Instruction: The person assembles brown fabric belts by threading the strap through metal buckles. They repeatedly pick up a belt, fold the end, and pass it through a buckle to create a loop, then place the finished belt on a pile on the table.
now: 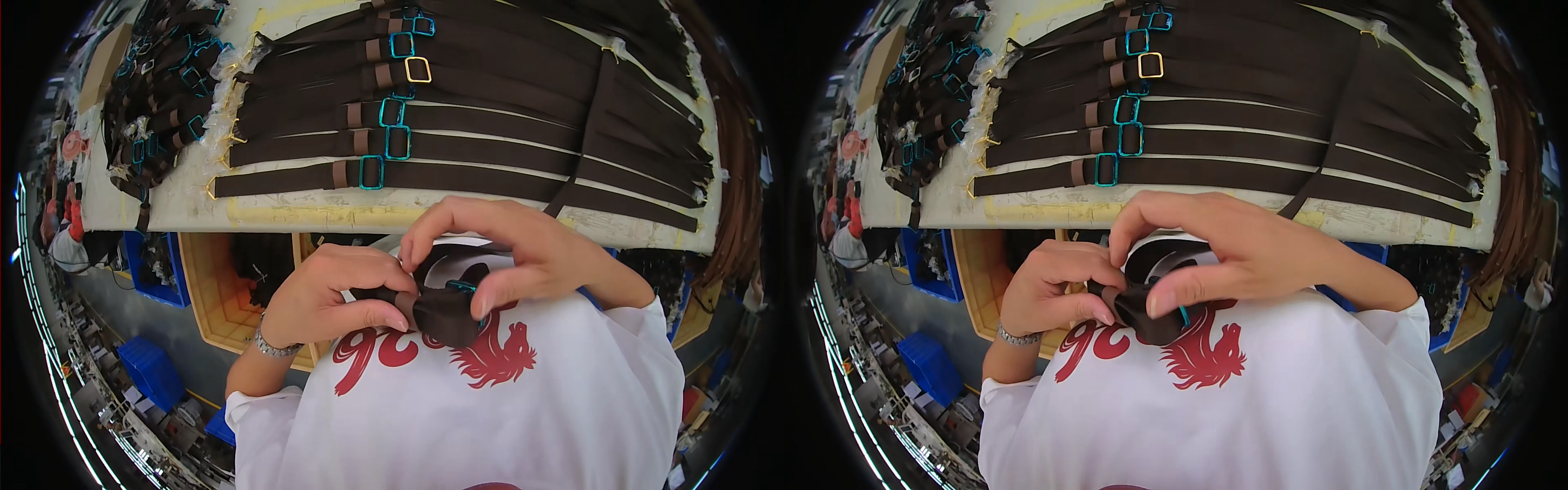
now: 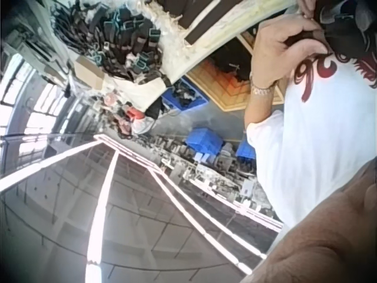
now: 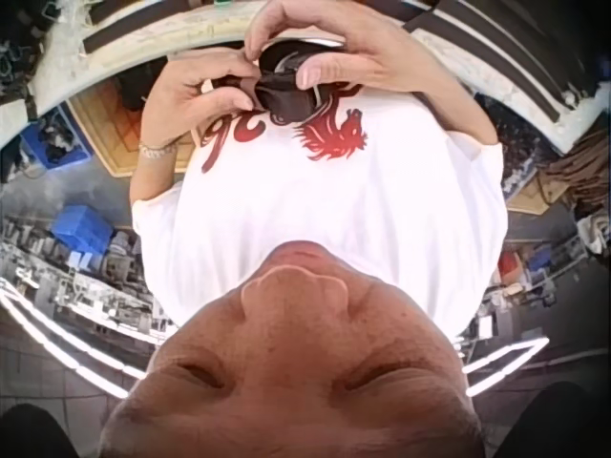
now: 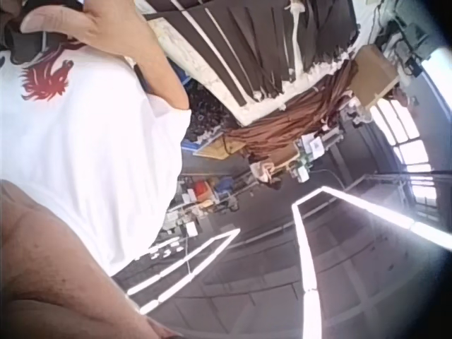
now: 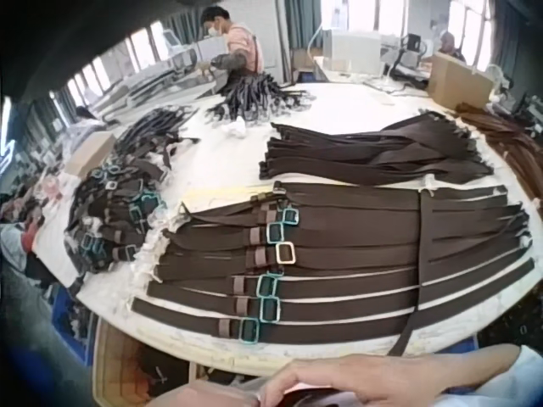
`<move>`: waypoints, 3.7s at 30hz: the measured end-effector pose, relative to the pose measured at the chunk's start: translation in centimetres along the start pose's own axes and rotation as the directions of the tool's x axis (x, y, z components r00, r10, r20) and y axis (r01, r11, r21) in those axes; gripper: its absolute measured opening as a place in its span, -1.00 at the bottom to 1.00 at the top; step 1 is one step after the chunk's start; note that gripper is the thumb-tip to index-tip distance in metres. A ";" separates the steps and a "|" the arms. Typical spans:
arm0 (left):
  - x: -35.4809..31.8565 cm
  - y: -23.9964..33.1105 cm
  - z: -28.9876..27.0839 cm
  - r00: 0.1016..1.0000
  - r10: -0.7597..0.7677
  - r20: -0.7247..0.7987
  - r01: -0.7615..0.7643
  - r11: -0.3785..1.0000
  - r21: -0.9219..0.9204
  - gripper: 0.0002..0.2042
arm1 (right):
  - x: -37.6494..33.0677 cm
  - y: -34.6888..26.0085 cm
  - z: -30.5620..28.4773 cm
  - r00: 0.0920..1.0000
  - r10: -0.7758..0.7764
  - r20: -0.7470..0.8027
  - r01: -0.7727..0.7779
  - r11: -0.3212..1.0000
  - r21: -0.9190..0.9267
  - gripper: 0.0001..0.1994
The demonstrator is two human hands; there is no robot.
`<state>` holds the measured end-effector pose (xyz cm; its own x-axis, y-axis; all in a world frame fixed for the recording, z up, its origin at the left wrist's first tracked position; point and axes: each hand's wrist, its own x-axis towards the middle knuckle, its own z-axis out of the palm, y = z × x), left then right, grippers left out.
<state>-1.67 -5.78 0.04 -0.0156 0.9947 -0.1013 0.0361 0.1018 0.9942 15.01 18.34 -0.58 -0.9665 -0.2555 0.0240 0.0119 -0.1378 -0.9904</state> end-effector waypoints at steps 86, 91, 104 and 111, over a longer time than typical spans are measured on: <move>3.9 4.0 2.7 0.971 0.127 0.203 -0.238 0.600 0.763 -0.53 | -3.7 -2.0 1.6 0.872 0.490 -0.011 -0.479 0.857 0.192 -0.74; 3.3 3.0 1.7 0.974 0.168 0.149 -0.225 0.732 0.643 -0.54 | -4.9 -2.1 0.7 0.881 0.473 0.022 -0.472 0.872 0.130 -0.73; 2.6 2.0 0.2 0.987 0.159 0.033 -0.150 0.818 0.556 -0.63 | -2.9 -3.1 -0.2 0.990 0.139 0.025 -0.114 0.888 -0.446 -0.71; 1.8 1.8 -0.3 0.983 0.183 0.005 -0.162 0.856 0.491 -0.63 | -1.3 -0.9 1.7 0.999 -0.033 -0.032 0.014 0.883 -0.470 -0.83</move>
<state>-1.89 -3.81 1.63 -0.0036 0.9966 0.0819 0.5245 -0.0678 0.8487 16.72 17.12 0.51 -0.9741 -0.2197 0.0526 -0.1238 0.3241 -0.9379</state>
